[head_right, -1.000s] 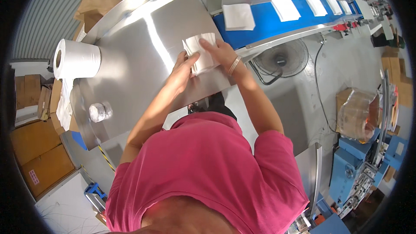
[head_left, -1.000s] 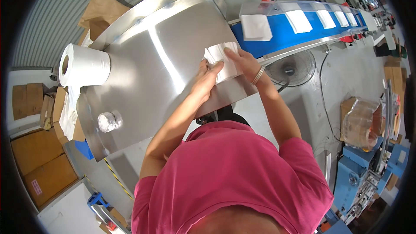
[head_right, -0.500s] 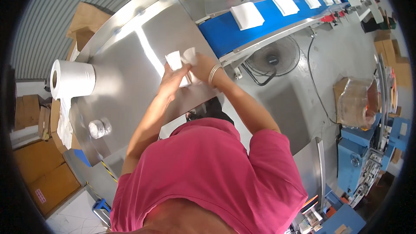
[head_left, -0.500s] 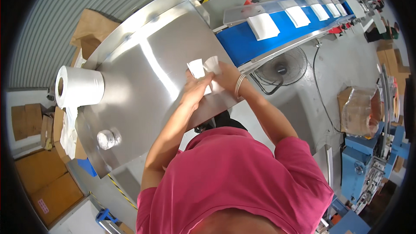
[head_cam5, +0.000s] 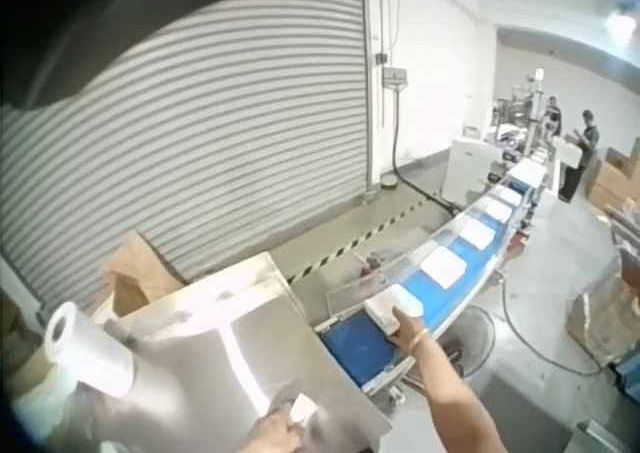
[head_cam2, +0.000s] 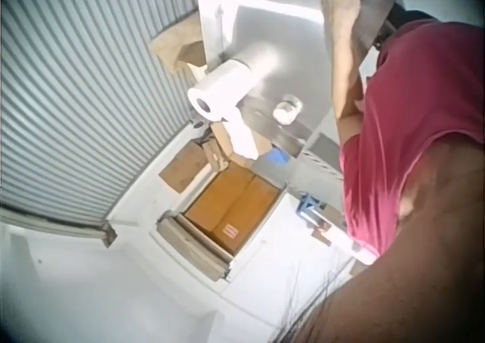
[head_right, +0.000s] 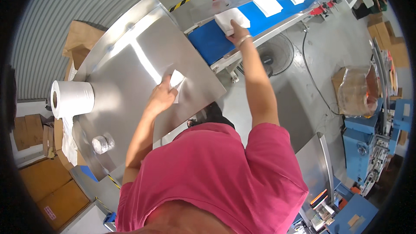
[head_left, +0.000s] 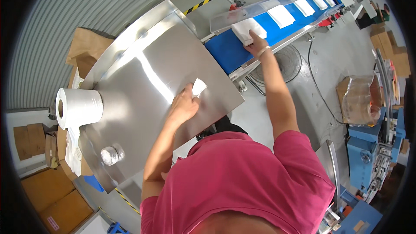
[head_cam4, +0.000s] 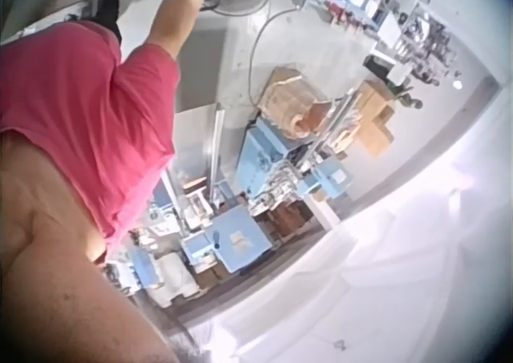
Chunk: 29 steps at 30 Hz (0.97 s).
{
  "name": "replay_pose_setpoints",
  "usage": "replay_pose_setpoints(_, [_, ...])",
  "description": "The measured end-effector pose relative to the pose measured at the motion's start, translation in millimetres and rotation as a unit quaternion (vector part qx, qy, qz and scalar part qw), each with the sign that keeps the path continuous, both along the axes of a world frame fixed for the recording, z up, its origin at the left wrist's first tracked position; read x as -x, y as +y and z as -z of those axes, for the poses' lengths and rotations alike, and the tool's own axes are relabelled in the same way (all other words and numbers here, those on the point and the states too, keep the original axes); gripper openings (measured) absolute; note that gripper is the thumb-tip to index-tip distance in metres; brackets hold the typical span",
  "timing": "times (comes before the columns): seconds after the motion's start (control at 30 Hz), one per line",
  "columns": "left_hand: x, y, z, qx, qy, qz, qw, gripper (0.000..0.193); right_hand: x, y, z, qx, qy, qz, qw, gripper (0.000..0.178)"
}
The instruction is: Transferring stacks of napkins to a conveyor belt and cleaning the machine interface in a production facility.
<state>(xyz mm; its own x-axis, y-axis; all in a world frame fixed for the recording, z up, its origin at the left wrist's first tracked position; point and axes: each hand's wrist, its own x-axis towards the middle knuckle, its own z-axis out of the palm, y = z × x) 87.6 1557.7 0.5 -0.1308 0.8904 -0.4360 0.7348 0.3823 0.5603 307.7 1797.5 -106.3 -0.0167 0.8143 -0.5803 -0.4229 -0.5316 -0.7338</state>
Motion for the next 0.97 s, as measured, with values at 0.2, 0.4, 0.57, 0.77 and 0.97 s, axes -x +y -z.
replay_pose_setpoints(0.2, [0.0, 5.1, -5.2, 0.005, 0.041, 0.030, 0.999, 0.035, -40.3, -30.0, -29.6, -0.105, -0.363, -0.180, 0.908, 0.059])
replay_pose_setpoints(0.4, [-36.9, 31.7, 25.9, -0.275, 0.331, 0.171, 0.886, 0.035, 35.9, -105.0, -40.7, 0.161, 0.170, -0.399, 0.887, 0.073])
replay_pose_setpoints(0.57, [-50.5, 40.9, 46.3, -0.289, 0.428, 0.198, 0.834, 0.042, 37.8, -86.2, -24.2, -0.008, 0.123, -0.373, 0.920, 0.037])
replay_pose_setpoints(0.77, [-29.3, 36.4, 76.9, -0.196, 0.417, 0.116, 0.880, 0.052, -1.3, -16.9, -1.0, -0.222, -0.170, -0.300, 0.912, 0.035])
replay_pose_setpoints(0.97, [-17.9, 4.5, 65.5, -0.137, 0.298, 0.038, 0.944, 0.063, -69.8, 72.6, 56.0, -0.329, -0.479, -0.127, 0.804, 0.038])
